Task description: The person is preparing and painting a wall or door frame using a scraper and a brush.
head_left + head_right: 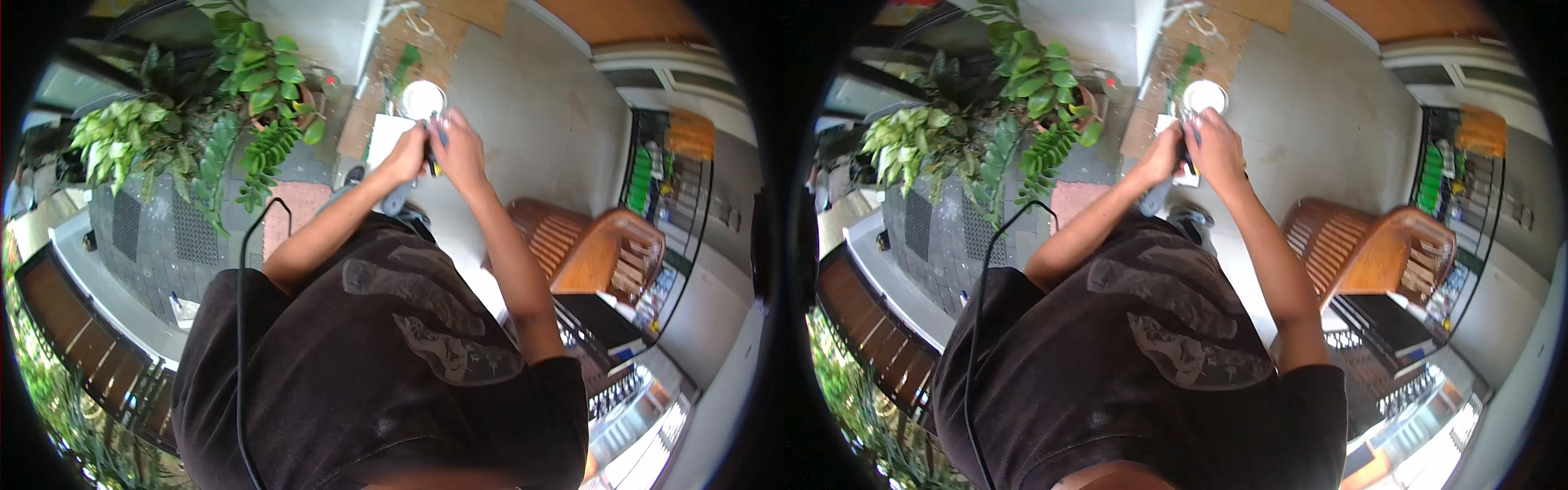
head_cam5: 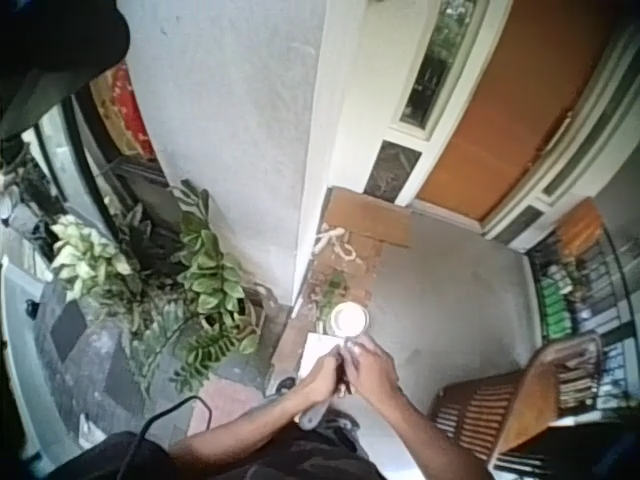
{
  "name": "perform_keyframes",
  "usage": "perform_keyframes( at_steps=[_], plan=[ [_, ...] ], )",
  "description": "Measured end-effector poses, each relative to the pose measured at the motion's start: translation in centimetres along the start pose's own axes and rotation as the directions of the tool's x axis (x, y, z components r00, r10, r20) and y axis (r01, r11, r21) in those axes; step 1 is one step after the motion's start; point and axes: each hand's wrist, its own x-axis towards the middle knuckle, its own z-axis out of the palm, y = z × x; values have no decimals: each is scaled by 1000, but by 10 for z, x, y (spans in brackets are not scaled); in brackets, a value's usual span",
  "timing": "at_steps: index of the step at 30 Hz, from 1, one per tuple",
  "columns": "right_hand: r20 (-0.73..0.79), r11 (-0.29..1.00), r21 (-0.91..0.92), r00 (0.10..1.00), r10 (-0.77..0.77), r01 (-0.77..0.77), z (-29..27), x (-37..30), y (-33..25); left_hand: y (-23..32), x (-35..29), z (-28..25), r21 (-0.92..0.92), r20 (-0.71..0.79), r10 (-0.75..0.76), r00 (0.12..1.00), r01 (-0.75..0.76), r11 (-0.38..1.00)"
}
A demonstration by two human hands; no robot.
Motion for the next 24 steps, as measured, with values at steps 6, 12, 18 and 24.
perform_keyframes(
  at_steps=[6, 12, 18, 24],
  plan=[
    [-47, 997, -68, 999, 26, -30, 0, -5, 27, -25, 11, 26, 550, 43, 616, 787, -533, 642],
    [117, 984, 148, 986, -120, 103, 8, -14, 5, -25, -12, 16, 310, -115, 337, 934, -289, 906],
    [144, 963, 173, 962, -232, 206, 11, -15, 22, -30, -24, 21, 140, -157, 245, 957, -224, 964],
    [-1, 969, 203, 990, -143, 140, 25, -18, 30, -19, -31, 22, 155, -149, 163, 975, -140, 978]
  ],
)
